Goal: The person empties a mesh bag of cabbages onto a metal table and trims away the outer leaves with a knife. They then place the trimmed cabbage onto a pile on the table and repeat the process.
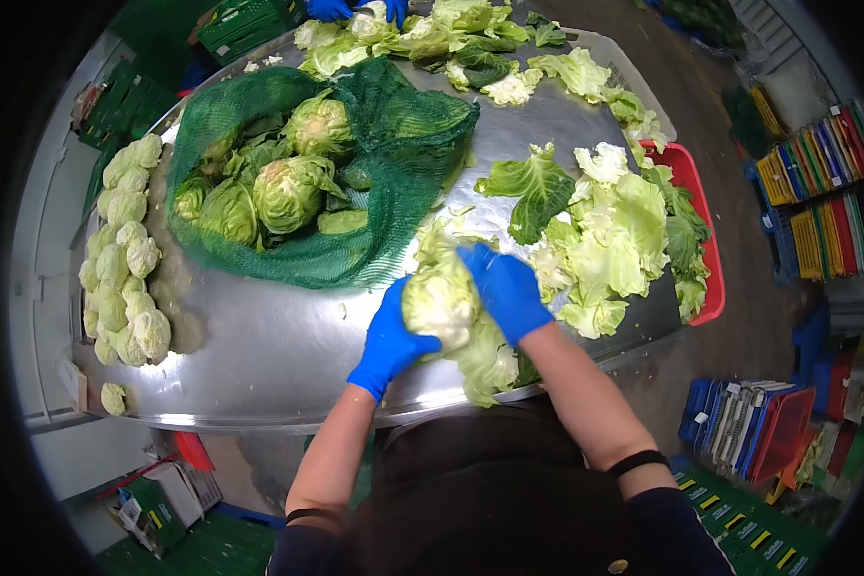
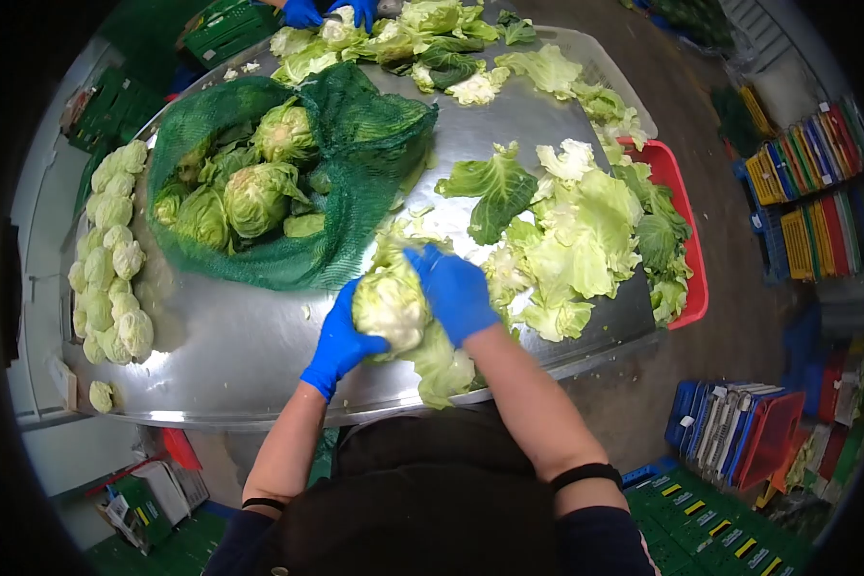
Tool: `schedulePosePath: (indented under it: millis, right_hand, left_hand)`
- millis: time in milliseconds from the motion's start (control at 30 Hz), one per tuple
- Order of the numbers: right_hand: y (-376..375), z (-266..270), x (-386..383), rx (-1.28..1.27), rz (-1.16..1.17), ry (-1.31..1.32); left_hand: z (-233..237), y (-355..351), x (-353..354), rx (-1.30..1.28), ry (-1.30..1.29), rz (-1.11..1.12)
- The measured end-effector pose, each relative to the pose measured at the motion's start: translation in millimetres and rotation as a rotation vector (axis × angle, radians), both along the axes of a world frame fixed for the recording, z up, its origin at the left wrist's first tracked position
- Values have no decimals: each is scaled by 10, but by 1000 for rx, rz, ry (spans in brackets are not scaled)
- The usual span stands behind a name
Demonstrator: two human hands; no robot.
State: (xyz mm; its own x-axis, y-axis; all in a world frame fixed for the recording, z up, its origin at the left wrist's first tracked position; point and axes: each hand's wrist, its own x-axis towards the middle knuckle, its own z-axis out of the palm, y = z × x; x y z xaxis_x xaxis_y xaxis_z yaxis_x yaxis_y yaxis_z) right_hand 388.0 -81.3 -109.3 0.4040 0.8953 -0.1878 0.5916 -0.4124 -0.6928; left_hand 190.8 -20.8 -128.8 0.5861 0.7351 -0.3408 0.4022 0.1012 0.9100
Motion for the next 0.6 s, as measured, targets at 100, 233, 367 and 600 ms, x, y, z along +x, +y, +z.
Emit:
schedulePosePath:
  millis: [100, 233, 367, 600]
  right_hand:
    - [52, -81, 43, 37, -33, 75]
    - [-7, -846, 423, 80, -188, -38]
    - [-111, -122, 246, -39, -265, 355]
    - [-169, -152, 14, 199, 35, 108]
  left_hand:
    - [-64, -76, -136, 92, -34, -47]
    - [-18, -37, -270, 155, 45, -99]
    - [63, 52, -208, 146, -19, -192]
    - [-93, -346, 81, 215, -265, 312]
